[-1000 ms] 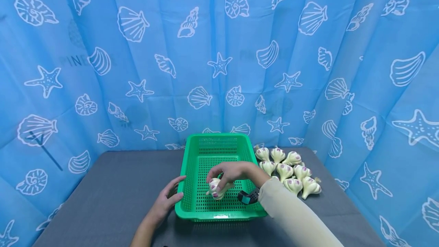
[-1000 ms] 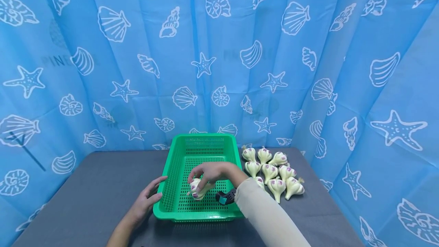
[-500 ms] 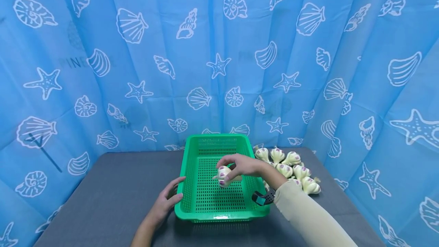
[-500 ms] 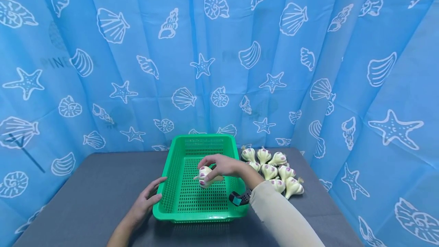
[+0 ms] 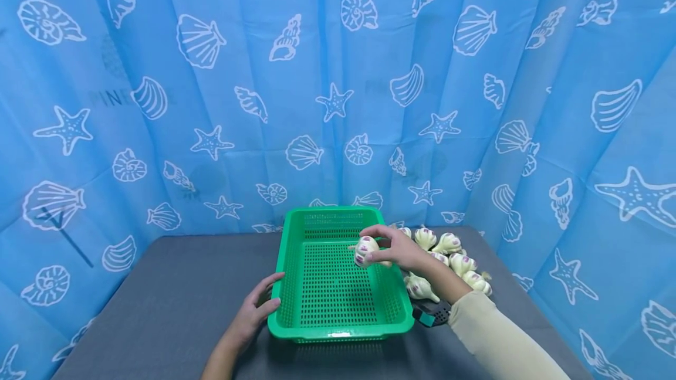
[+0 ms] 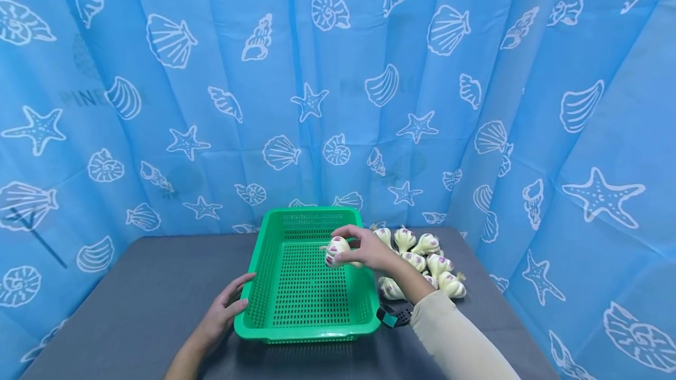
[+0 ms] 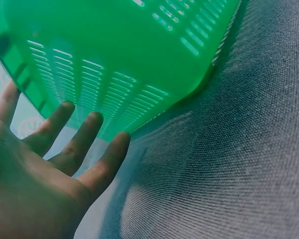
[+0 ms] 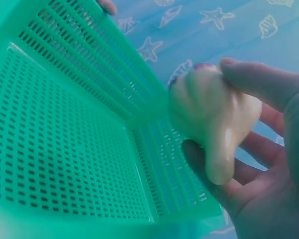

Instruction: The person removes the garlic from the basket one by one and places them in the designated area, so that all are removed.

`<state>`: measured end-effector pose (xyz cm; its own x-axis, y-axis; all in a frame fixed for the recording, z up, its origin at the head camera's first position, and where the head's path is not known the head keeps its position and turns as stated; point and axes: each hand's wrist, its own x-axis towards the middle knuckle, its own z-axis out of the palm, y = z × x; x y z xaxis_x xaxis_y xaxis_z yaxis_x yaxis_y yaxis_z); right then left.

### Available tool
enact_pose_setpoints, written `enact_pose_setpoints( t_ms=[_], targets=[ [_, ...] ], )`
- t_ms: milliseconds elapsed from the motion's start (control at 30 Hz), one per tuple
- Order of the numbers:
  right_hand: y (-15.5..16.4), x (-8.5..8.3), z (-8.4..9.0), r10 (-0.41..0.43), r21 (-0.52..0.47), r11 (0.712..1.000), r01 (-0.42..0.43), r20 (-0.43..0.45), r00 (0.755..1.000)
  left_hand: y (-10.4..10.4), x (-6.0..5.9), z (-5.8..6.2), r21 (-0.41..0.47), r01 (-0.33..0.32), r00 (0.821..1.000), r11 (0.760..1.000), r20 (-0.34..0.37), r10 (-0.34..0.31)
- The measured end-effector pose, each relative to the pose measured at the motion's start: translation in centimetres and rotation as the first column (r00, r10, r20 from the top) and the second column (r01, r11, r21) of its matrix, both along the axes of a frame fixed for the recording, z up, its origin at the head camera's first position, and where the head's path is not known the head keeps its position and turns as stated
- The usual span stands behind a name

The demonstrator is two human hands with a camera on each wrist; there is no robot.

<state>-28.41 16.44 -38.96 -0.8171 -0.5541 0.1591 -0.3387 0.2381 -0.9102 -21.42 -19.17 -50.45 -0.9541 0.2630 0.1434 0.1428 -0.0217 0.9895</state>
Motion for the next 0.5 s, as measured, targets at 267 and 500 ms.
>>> enact_pose_setpoints(
  t_ms=[267, 500],
  targets=[
    [1.8, 0.7, -0.7, -0.139, -0.062, 0.989, 0.134, -0.085, 0.987, 0.0, 0.1, 0.1, 0.000, 0.029, 1.000, 1.000, -0.006, -0.029],
    [3.4, 1.8, -1.0, -0.254, -0.065, 0.967, 0.247, -0.138, 0.957, 0.0, 0.2, 0.3, 0.004, 0.031, 0.999, 0.999, -0.004, -0.031]
  ],
)
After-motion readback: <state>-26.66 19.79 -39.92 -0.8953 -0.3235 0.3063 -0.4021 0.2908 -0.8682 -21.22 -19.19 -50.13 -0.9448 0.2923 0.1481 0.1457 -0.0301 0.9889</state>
